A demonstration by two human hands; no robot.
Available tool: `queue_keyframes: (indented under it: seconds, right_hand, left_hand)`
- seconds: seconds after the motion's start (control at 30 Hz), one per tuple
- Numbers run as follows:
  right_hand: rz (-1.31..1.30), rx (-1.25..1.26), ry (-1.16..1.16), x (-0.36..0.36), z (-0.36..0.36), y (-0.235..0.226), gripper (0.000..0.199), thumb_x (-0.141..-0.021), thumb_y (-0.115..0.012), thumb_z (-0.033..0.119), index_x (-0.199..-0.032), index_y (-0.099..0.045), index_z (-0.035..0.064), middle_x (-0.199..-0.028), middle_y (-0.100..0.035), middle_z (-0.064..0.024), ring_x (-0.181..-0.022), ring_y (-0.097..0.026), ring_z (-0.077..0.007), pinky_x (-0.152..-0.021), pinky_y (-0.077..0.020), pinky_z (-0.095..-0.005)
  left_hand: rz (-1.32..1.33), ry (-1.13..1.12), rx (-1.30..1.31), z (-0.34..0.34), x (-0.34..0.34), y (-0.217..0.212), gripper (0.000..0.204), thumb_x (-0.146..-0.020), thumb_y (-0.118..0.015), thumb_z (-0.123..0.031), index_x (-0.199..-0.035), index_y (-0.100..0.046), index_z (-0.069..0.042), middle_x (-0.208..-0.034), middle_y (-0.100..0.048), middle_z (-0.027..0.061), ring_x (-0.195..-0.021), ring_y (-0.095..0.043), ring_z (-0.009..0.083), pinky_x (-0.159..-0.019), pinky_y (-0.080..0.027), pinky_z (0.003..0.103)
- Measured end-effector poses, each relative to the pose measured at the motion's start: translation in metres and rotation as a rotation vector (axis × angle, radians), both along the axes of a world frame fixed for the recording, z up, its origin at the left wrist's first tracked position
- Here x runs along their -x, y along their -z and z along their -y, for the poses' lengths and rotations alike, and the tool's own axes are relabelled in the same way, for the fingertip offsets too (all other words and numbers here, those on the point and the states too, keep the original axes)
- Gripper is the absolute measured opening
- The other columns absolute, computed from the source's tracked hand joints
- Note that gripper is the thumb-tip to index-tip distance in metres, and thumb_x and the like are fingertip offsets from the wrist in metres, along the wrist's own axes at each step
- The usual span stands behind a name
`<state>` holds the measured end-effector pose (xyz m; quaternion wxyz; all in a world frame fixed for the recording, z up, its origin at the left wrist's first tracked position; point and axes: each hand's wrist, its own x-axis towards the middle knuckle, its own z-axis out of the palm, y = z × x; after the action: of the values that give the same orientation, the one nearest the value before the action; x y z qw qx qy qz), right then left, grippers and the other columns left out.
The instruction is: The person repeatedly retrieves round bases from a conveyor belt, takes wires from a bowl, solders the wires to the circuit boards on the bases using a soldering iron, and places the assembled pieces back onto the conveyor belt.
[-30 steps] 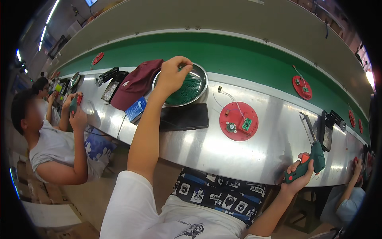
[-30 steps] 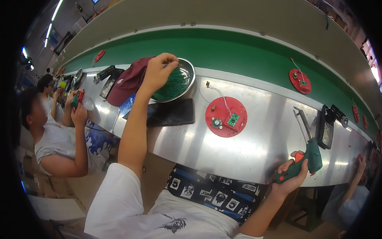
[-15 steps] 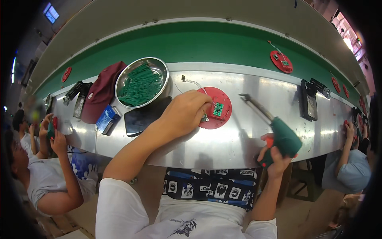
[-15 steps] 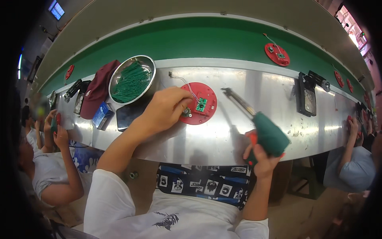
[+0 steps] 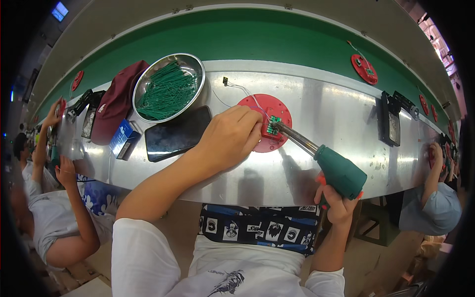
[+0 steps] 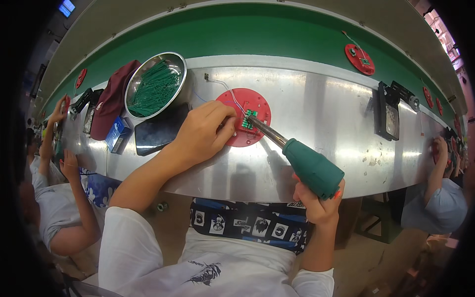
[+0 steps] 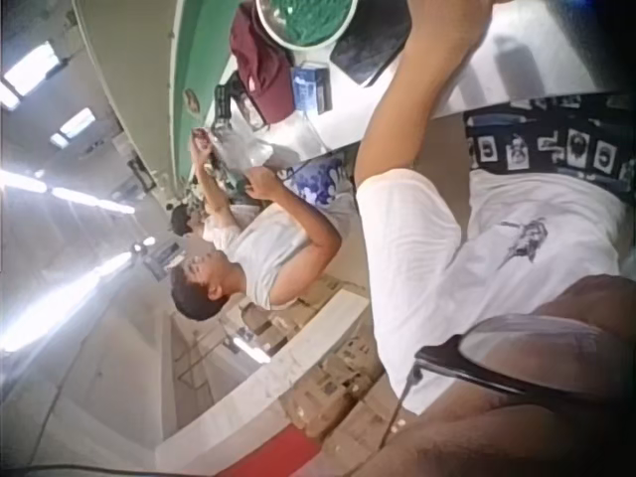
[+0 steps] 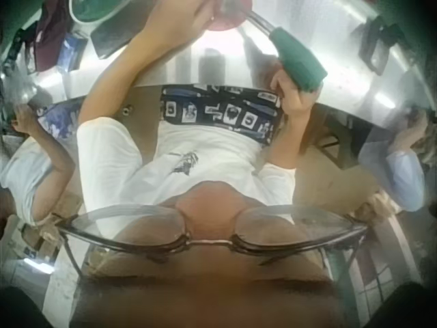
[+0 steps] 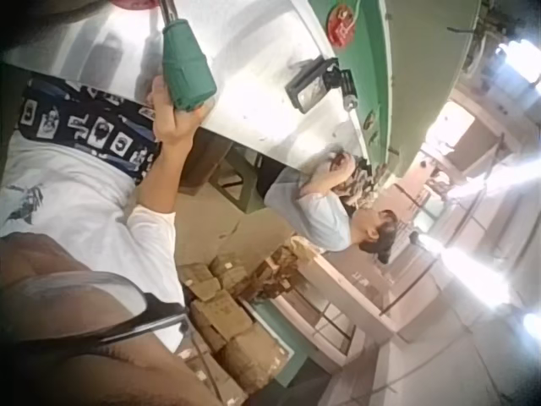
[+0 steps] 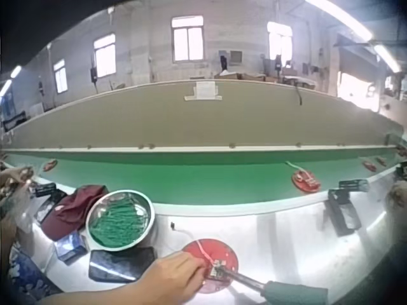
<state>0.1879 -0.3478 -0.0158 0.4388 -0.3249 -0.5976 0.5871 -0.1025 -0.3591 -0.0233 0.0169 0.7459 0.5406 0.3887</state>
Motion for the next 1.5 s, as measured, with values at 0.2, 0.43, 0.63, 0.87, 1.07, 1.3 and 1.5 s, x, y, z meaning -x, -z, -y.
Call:
queue_keyframes:
  seconds: [0.2,0.43,0.63,0.87,1.07,1.3,1.5]
  right_hand:
    - [0.033,0.042,0.009,0.001,-0.001,0.0,0.031,-0.078,-0.06,-0.001,-0.107,-0.063,-0.0101,-0.081,-0.066,-0.0122,-0.053,-0.06,-0.0146,-0.047,-0.0457,-0.0259]
    - [0.072,0.09,-0.074,-0.01,-0.005,0.012,0.049,-0.088,-0.06,0.016,-0.128,-0.048,-0.0091,-0.093,-0.06,-0.0195,-0.057,-0.058,-0.0214,-0.043,-0.0481,-0.0293]
    - [-0.116,0.006,0.077,-0.009,-0.004,0.021,0.057,-0.091,-0.061,0.023,-0.132,-0.043,-0.0122,-0.094,-0.06,-0.0246,-0.046,-0.057,-0.0235,-0.037,-0.0459,-0.03]
    - [-0.112,-0.001,0.089,-0.006,-0.005,0.018,0.056,-0.091,-0.06,0.023,-0.131,-0.043,-0.0125,-0.093,-0.06,-0.025,-0.044,-0.057,-0.024,-0.037,-0.0453,-0.0298]
    - [-0.118,-0.005,0.103,-0.008,-0.005,0.02,0.057,-0.091,-0.06,0.023,-0.132,-0.042,-0.0117,-0.094,-0.06,-0.0255,-0.044,-0.057,-0.0247,-0.037,-0.046,-0.0304]
    - [-0.097,-0.102,0.102,-0.008,0.0,0.023,0.058,-0.09,-0.062,0.021,-0.135,-0.043,-0.0104,-0.103,-0.062,-0.0257,-0.053,-0.059,-0.0241,-0.04,-0.0485,-0.0301]
    - [-0.102,-0.062,-0.015,-0.004,0.004,0.012,0.045,-0.087,-0.063,0.005,-0.129,-0.053,-0.0075,-0.103,-0.067,-0.0206,-0.055,-0.06,-0.0192,-0.05,-0.0482,-0.0287]
  left_hand:
    - [0.011,0.001,0.02,0.0,0.003,0.001,0.009,-0.083,-0.067,-0.004,-0.09,-0.062,-0.001,-0.08,-0.062,0.013,-0.071,-0.061,0.031,-0.064,-0.049,0.039]
    - [0.004,0.004,0.002,-0.001,0.003,0.004,0.009,-0.083,-0.067,-0.004,-0.09,-0.062,-0.001,-0.08,-0.062,0.0133,-0.072,-0.061,0.0316,-0.065,-0.05,0.04]
    - [0.007,-0.002,0.006,-0.001,0.004,0.004,0.009,-0.083,-0.067,-0.004,-0.09,-0.062,0.0,-0.081,-0.063,0.0137,-0.073,-0.062,0.0322,-0.066,-0.05,0.041]
    - [-0.008,-0.004,0.011,-0.001,0.005,0.005,0.009,-0.085,-0.066,-0.005,-0.091,-0.062,-0.001,-0.082,-0.063,0.0141,-0.074,-0.062,0.0326,-0.066,-0.05,0.041]
    - [-0.047,-0.072,0.041,0.004,0.004,-0.015,0.008,-0.086,-0.065,-0.004,-0.093,-0.063,0.0,-0.087,-0.063,0.0145,-0.073,-0.062,0.0322,-0.065,-0.05,0.04]
    - [0.036,-0.004,-0.187,0.007,0.008,-0.026,0.021,-0.083,-0.064,0.006,-0.102,-0.068,0.0,-0.088,-0.066,0.0154,-0.073,-0.064,0.0308,-0.064,-0.052,0.037]
    - [0.047,0.039,0.018,0.008,0.001,-0.006,0.015,-0.082,-0.066,0.002,-0.097,-0.066,0.0,-0.087,-0.066,0.0152,-0.076,-0.064,0.0326,-0.068,-0.052,0.04]
